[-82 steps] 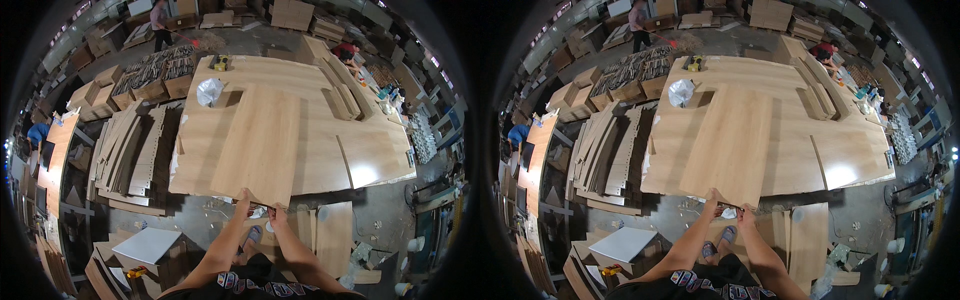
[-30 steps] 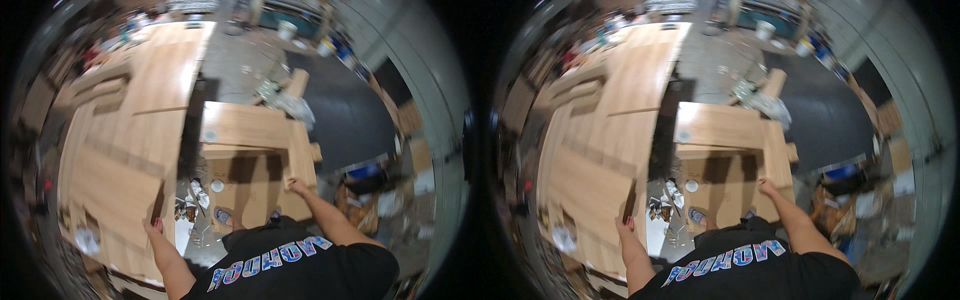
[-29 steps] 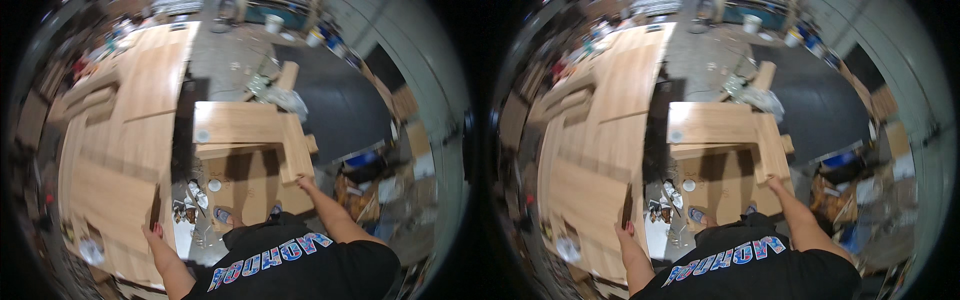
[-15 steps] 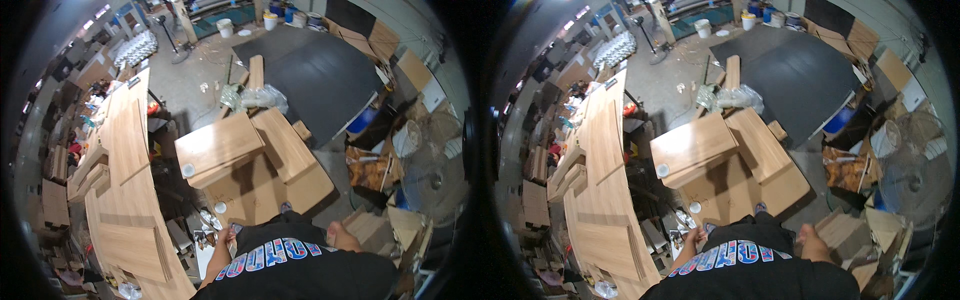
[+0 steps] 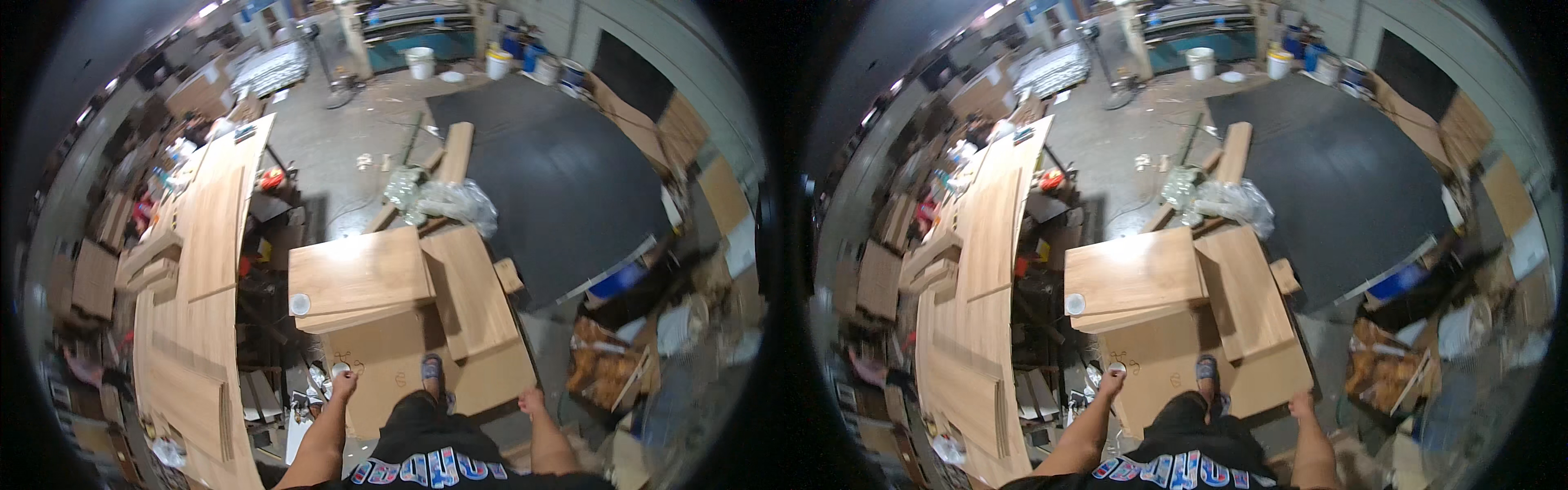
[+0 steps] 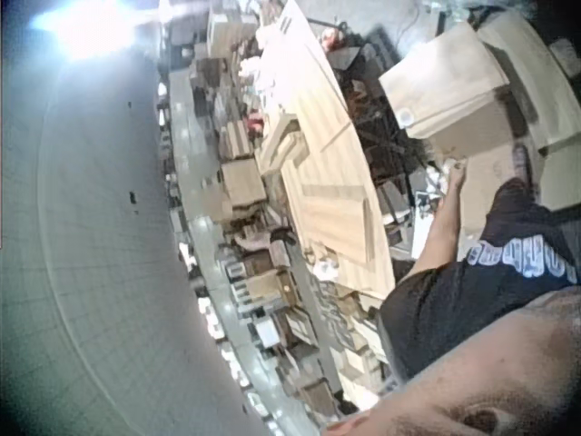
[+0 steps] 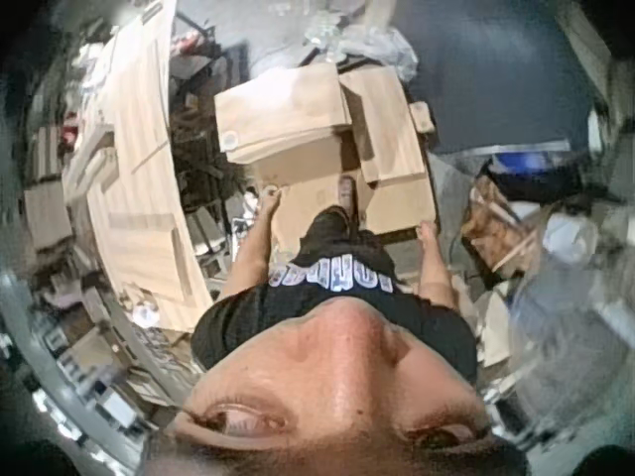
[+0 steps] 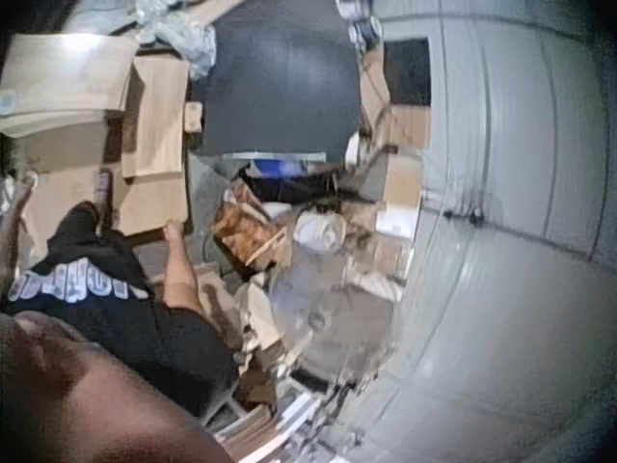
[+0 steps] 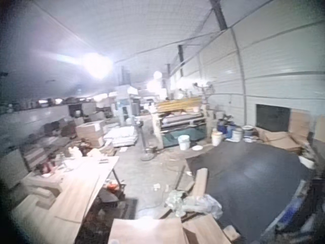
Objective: The person stacks wood panels on a workbench and uses a pneumatic nailer to attach a wooden strip to a large panel.
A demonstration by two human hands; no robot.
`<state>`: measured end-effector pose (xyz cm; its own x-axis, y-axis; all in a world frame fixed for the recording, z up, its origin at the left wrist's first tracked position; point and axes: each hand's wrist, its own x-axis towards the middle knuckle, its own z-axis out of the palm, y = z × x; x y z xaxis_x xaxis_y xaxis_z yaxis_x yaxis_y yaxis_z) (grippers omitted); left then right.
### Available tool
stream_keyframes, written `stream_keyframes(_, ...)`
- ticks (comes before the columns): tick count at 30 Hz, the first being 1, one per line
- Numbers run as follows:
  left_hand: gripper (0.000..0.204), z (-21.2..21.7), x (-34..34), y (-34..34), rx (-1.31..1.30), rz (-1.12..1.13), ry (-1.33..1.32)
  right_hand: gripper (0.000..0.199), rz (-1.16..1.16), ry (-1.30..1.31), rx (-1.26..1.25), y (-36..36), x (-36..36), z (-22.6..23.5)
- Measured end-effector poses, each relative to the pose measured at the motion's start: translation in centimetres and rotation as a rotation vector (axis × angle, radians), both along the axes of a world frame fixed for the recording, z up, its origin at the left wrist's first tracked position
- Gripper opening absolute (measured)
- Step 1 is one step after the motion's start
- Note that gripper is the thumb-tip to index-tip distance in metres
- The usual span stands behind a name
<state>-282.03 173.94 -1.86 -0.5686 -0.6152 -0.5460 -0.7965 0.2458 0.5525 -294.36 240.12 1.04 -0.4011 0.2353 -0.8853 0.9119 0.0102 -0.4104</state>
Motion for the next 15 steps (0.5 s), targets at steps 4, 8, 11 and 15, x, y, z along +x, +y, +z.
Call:
stream_keyframes(4,0.049,-7.9,-5.6,4.6,0.294,-0.083,-0.02,0.021,0.125,-0.009,0.024,1.4,-1.6,-6.7)
stream_keyframes(8,0.063,-18.5,-9.9,11.4,0.231,-0.425,-0.31,0.016,0.418,-0.067,0.126,4.3,-1.5,-12.6)
stream_keyframes(11,0.061,-26.4,-14.4,17.5,0.189,-0.309,-0.251,0.019,1.001,0.133,0.357,6.1,-7.5,-19.1)
stream_keyframes(15,0.057,-35.8,-22.6,25.2,0.457,-0.073,-0.012,0.047,0.933,0.06,0.498,9.7,-14.5,-32.8)
